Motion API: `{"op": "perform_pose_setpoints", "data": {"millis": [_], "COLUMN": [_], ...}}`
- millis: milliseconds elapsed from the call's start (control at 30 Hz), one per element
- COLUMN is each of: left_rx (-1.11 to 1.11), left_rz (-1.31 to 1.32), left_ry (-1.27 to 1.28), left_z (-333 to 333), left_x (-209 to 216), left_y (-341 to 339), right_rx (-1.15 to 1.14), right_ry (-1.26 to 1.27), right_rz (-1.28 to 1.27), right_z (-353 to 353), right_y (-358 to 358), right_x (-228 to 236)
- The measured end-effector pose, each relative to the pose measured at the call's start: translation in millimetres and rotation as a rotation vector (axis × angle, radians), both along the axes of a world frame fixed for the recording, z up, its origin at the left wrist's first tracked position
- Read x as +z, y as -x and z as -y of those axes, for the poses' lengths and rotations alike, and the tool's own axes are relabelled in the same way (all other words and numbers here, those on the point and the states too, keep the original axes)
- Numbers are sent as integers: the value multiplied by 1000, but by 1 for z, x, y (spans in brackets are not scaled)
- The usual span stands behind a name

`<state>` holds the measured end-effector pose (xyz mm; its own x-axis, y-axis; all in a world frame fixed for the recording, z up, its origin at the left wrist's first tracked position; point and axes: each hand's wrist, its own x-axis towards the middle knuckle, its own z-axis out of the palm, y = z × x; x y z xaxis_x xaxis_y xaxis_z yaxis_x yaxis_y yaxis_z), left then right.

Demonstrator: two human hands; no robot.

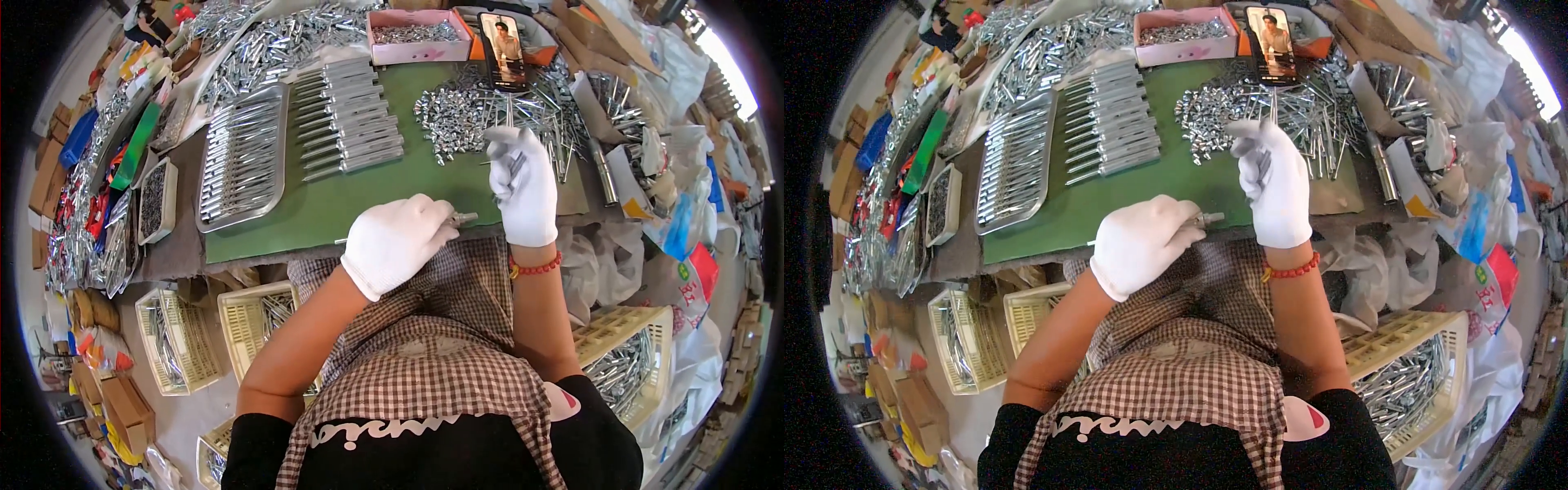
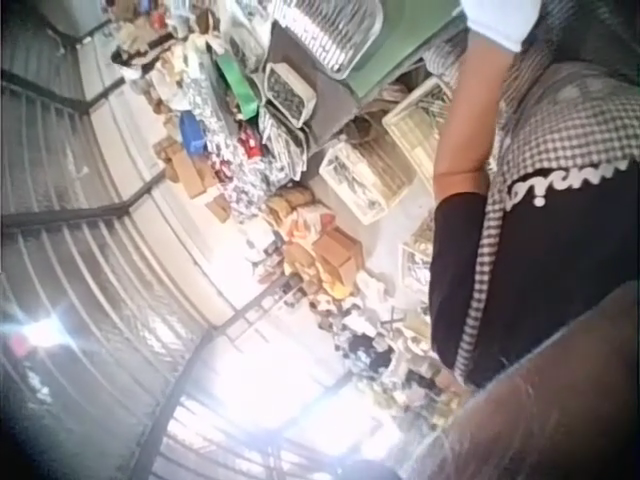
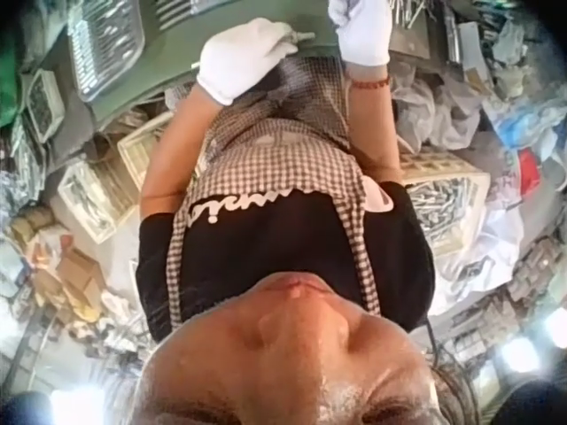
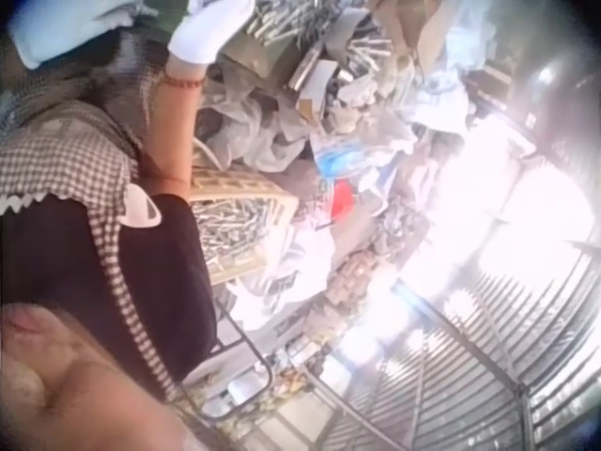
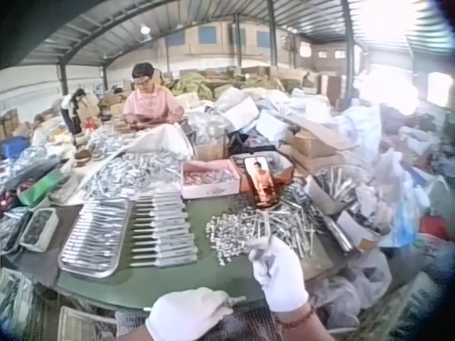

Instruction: Assembling small metal pins and handles at a workstation.

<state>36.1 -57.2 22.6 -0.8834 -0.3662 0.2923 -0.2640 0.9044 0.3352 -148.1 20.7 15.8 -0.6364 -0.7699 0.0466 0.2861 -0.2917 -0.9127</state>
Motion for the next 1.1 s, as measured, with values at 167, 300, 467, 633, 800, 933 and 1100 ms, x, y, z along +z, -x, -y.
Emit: {"op": "perform_pose_setpoints", "data": {"millis": [167, 300, 467, 633, 800, 933, 1100], "left_rx": [25, 50, 30, 19, -10, -16, -30], "left_rz": [-70, -116, -138, -246, -221, -248, -225], "left_ry": [37, -1, 2, -30, -16, 13, 4], "left_z": [-2, 5, 16, 21, 25, 29, 31], "left_x": [0, 4, -11, -17, -17, -21, -20], "left_y": [-6, -4, 6, 19, 26, 28, 30], "right_rx": [96, 264, 227, 151, 161, 155, 136], "right_ry": [-245, -428, -452, -415, -388, -427, -439], "right_rz": [-581, -794, -757, -674, -539, -550, -507], "right_z": [-12, -20, -16, -11, -11, -9, -7], "right_y": [-2, -14, -18, -18, -11, -7, -10], "right_x": [3, -8, -16, -22, -28, -29, -23]}}
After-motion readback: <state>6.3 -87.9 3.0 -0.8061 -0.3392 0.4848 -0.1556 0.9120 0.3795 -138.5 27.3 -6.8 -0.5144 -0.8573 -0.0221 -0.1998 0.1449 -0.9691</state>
